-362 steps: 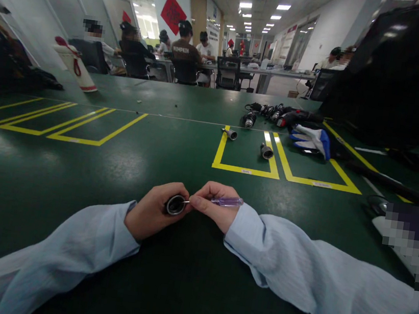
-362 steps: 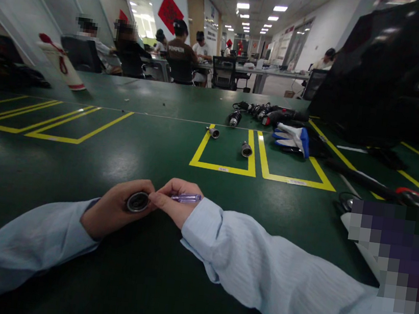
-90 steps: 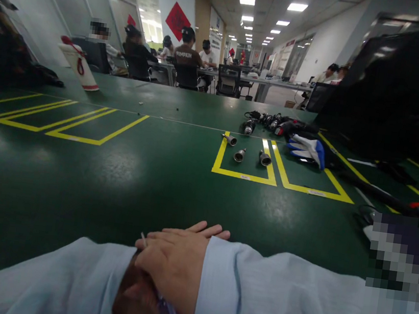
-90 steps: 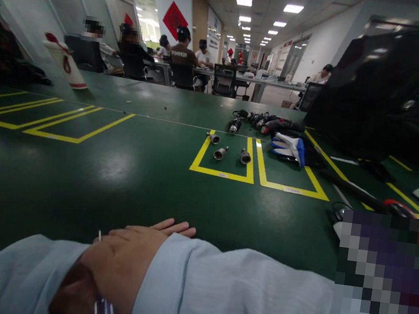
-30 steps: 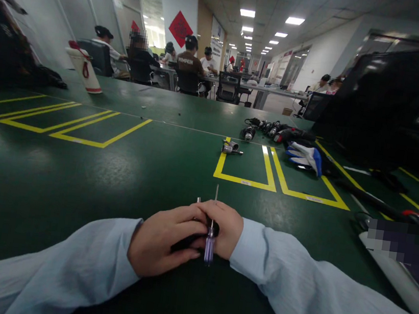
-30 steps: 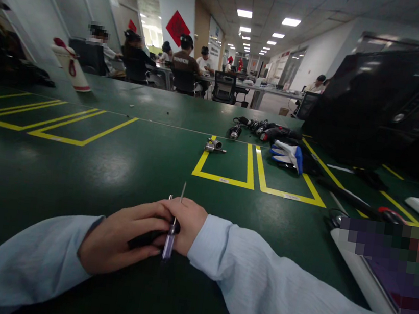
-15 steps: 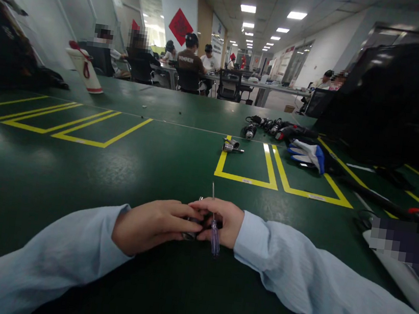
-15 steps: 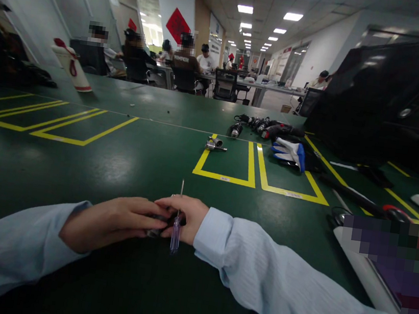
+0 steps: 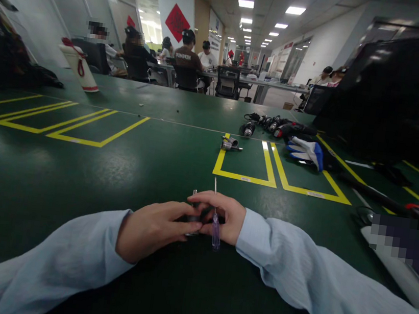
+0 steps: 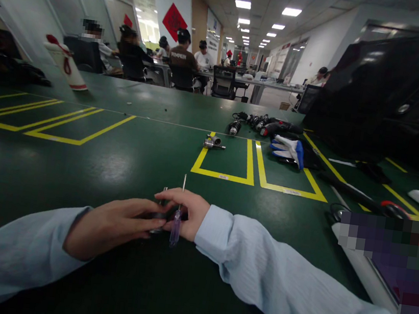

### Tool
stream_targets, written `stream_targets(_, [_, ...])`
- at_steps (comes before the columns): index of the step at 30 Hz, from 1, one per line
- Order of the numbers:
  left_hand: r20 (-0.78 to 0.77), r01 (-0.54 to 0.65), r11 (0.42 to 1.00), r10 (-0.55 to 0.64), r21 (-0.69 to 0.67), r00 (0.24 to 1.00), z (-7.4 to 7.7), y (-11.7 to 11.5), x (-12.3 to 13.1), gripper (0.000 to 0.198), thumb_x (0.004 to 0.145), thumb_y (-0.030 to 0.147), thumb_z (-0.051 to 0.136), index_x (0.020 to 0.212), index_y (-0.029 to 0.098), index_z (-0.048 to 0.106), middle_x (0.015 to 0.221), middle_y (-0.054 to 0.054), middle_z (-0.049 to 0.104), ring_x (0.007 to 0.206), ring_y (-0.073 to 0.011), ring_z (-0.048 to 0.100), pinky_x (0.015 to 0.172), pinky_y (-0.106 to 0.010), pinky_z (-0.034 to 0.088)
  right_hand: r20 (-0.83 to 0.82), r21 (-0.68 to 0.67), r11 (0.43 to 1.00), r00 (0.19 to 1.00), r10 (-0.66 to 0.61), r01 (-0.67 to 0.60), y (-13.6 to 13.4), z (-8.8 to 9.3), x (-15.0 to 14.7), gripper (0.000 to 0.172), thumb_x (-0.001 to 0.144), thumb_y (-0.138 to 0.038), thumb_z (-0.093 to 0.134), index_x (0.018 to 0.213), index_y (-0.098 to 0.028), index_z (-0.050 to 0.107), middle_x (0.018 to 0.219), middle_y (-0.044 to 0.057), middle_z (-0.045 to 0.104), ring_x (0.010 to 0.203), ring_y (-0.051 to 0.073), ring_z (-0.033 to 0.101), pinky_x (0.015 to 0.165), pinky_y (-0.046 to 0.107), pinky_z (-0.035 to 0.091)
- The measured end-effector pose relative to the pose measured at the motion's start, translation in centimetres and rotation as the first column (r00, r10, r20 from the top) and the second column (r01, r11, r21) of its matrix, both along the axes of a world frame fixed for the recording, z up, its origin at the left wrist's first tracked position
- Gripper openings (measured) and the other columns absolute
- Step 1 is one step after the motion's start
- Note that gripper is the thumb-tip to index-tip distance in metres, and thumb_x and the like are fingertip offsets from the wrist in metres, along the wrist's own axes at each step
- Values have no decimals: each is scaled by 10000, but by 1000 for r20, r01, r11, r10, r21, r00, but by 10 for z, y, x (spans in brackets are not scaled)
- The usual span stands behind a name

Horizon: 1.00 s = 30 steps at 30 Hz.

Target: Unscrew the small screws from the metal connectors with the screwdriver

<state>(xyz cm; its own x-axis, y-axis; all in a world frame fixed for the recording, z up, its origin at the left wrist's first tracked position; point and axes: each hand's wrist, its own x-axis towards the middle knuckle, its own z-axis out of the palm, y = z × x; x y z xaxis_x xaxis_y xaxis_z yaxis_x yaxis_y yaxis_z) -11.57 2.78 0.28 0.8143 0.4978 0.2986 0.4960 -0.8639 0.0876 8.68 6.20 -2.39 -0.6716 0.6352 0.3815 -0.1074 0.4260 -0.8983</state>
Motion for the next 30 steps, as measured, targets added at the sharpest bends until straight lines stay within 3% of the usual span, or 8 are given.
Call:
stream_targets(5, [-36, -11, 997, 14, 71, 999, 2, -5, 0, 266, 834, 191, 433, 1081, 219, 528, 1017, -72, 569, 819, -156, 571, 644, -235, 481, -96, -90, 996, 995, -8, -1, -3, 8, 1, 468, 654, -87, 592, 1109, -168, 518, 985, 74, 562, 791, 143, 574, 637, 271, 489])
stream_targets(10, [-35, -48, 989, 54, 139, 998, 9, -9, 0, 268, 854, 159, 377, 1063, 224, 531, 1064, -73, 564, 821, -152, 553, 647, -237, 465, -108, -203, 964, 974, -199, 175, -2, 16, 3, 239, 757, -254, 548, 970, -145, 539, 890, 68, 607, 734, 118, 583, 657, 269, 483])
stream_targets(14, [-92, 9, 981, 9, 191, 996, 20, -14, 4, 342, 854, 101, 278, 1046, 183, 549, 1066, -107, 577, 826, -184, 546, 637, -273, 468, -100, -251, 933, 952, -290, 258, 1, 16, 2, 372, 809, -453, 430, 975, -133, 523, 651, 22, 596, 562, 113, 560, 538, 260, 473])
stream_targets(18, [-102, -9, 979, 31, 206, 994, 21, -15, 6, 368, 849, 86, 267, 1026, 199, 570, 1051, -83, 596, 869, -196, 543, 666, -289, 470, -3, -219, 898, 920, -391, 381, -2, 18, 3, 470, 814, -514, 377, 1016, -131, 559, 504, -25, 529, 435, 87, 482, 433, 214, 404])
stream_targets(21, [-11, -75, 994, 76, 77, 997, 14, -8, 1, 331, 838, 114, 339, 1041, 223, 578, 1054, -73, 585, 887, -187, 549, 693, -294, 480, 9, -181, 848, 863, -504, 498, -7, 22, 4, 476, 820, -513, 373, 943, -132, 630, 429, -47, 455, 396, 63, 424, 414, 192, 349])
stream_targets(23, [110, -126, 989, 133, -71, 985, 8, 1, -4, 284, 806, 146, 443, 1038, 219, 592, 1026, -75, 578, 903, -177, 557, 730, -288, 485, -17, -255, 813, 838, -546, 524, -9, 24, 2, 494, 810, -524, 379, 796, -122, 666, 388, -46, 429, 367, 56, 400, 384, 188, 313])
stream_targets(27, [346, -179, 921, 302, -345, 888, 0, 16, -8, 280, 697, 188, 618, 976, 192, 634, 935, -70, 584, 883, -181, 571, 765, -304, 491, -13, -504, 785, 905, -425, 362, -9, 20, -4, 504, 741, -549, 448, 501, -129, 590, 315, -26, 438, 280, 55, 378, 303, 185, 248])
stream_targets(30, [424, -137, 810, 433, -571, 796, 0, 20, -3, 303, 647, 211, 667, 948, 186, 635, 899, -49, 570, 810, -171, 595, 710, -309, 523, -11, -605, 756, 946, -323, 251, -8, 16, -7, 438, 653, -531, 539, 473, -132, 560, 309, -17, 474, 259, 60, 396, 283, 178, 254])
